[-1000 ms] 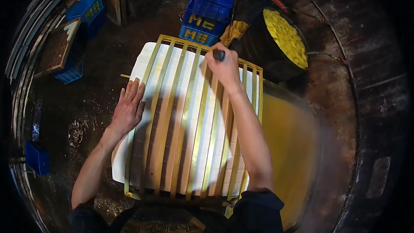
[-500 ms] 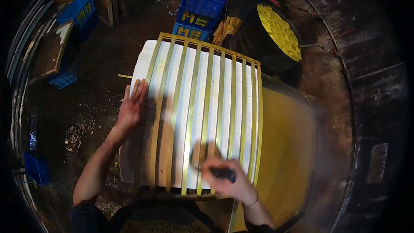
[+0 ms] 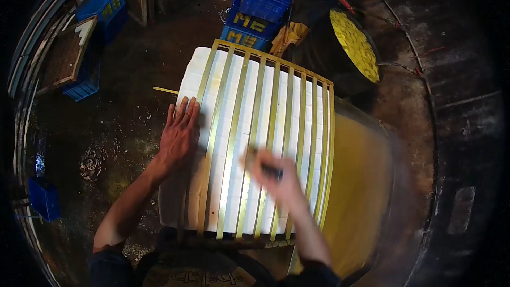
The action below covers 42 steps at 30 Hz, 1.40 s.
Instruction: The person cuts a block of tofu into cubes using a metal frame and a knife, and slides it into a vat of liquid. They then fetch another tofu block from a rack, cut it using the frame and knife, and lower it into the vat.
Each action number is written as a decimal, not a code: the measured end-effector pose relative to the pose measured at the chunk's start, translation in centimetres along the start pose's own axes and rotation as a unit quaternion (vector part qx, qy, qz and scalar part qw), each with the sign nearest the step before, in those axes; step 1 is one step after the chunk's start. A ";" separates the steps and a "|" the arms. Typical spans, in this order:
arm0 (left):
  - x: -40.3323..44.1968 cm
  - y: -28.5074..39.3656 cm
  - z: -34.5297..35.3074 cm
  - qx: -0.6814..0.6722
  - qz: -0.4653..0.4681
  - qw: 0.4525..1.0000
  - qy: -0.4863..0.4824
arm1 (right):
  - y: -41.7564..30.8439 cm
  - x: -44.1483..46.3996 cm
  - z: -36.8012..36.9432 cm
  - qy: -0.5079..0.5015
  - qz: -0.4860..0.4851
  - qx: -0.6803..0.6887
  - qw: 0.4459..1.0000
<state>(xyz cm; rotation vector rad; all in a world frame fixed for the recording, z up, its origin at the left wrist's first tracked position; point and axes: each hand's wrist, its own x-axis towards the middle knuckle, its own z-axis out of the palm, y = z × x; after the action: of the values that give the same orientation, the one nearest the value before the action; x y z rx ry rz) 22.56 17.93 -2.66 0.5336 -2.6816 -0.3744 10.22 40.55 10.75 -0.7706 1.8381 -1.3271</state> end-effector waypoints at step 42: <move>0.1 0.2 -0.8 -0.036 -0.015 0.999 0.027 | -1.4 21.6 3.4 0.086 -0.312 -0.466 0.823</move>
<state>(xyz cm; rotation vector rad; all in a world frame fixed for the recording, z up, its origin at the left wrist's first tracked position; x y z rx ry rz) 22.68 17.95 -1.83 0.5546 -2.6005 -0.4567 1.11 21.01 6.85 -1.9477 2.5081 -0.7561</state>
